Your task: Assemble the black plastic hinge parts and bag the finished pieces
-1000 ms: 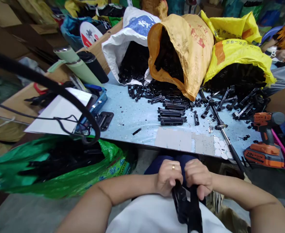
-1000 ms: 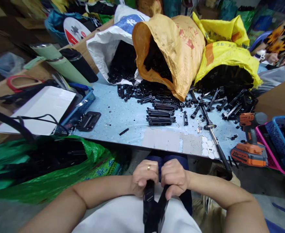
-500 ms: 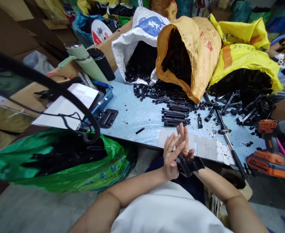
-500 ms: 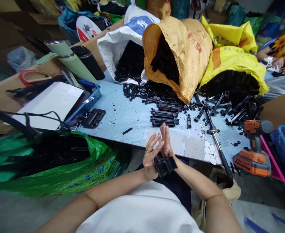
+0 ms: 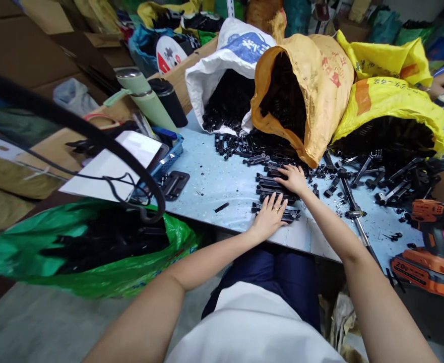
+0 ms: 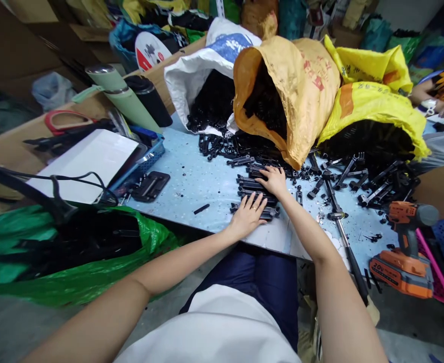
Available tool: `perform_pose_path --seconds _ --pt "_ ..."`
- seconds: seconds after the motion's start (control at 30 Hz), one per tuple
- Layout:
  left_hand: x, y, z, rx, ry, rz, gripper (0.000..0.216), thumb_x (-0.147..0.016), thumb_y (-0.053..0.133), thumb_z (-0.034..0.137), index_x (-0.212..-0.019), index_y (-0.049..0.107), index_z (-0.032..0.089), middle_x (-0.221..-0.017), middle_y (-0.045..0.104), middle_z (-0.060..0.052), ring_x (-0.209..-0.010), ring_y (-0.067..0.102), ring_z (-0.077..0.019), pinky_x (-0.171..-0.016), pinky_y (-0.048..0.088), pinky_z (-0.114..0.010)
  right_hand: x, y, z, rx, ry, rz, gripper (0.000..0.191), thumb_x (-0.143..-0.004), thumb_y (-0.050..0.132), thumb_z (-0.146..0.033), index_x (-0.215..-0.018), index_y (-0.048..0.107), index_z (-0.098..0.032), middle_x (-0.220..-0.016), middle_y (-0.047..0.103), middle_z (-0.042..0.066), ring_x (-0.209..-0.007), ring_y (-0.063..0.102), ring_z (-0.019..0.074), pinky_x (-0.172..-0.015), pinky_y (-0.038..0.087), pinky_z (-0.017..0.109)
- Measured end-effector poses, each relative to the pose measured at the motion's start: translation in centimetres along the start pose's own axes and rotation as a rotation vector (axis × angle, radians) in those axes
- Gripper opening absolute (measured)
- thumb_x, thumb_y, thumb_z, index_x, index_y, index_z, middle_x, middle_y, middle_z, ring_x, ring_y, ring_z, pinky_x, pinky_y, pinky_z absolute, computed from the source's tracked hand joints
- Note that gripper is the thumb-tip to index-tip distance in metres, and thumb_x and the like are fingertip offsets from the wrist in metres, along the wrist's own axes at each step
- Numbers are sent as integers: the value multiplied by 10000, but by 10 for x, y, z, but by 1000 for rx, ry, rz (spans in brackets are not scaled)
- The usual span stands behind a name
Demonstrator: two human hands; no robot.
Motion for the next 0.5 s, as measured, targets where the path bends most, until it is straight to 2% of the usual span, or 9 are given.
perform_pose_path --seconds 0.13,0.3,0.4,0.5 --pt "-21 -8 -27 8 3 -64 631 -836 506 430 -1346 349 94 -1401 331 -201 -1319 264 -316 -1053 260 -460 -18 8 -11 13 12 62 338 -884 443 -401 -1140 604 -250 -1278 513 65 -1189 413 247 -1034 216 492" --pt "-40 -18 -61 -10 3 -91 630 -832 519 418 -1341 349 88 -1398 340 -193 -1317 274 -301 -1059 252 -444 -44 6 -14 41 58 77 350 -894 412 -381 -1144 597 -222 -1245 532 89 -1117 448 272 -998 248 513" --pt "-43 -18 -61 -2 -18 -104 632 -829 526 414 -1335 354 76 -1396 339 -203 -1316 272 -309 -1055 259 -442 -67 -8 -8 7 -7 174 396 -903 376 -375 -1194 555 -176 -1266 502 109 -1129 430 267 -976 310 437" --pt "-42 -15 -53 30 -28 -66 637 -831 505 453 -1326 365 78 -1391 344 -209 -1314 270 -321 -1051 242 -487 -100 -30 7 -5 51 279 411 -918 302 -260 -1264 475 -120 -1280 472 128 -1156 404 249 -956 336 373"
Point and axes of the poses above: each hand's wrist, its own x-axis away from the middle knuckle, its own y-axis out of the palm, z = x × y, the point moved 2 cm from there along -x, towards the middle knuckle
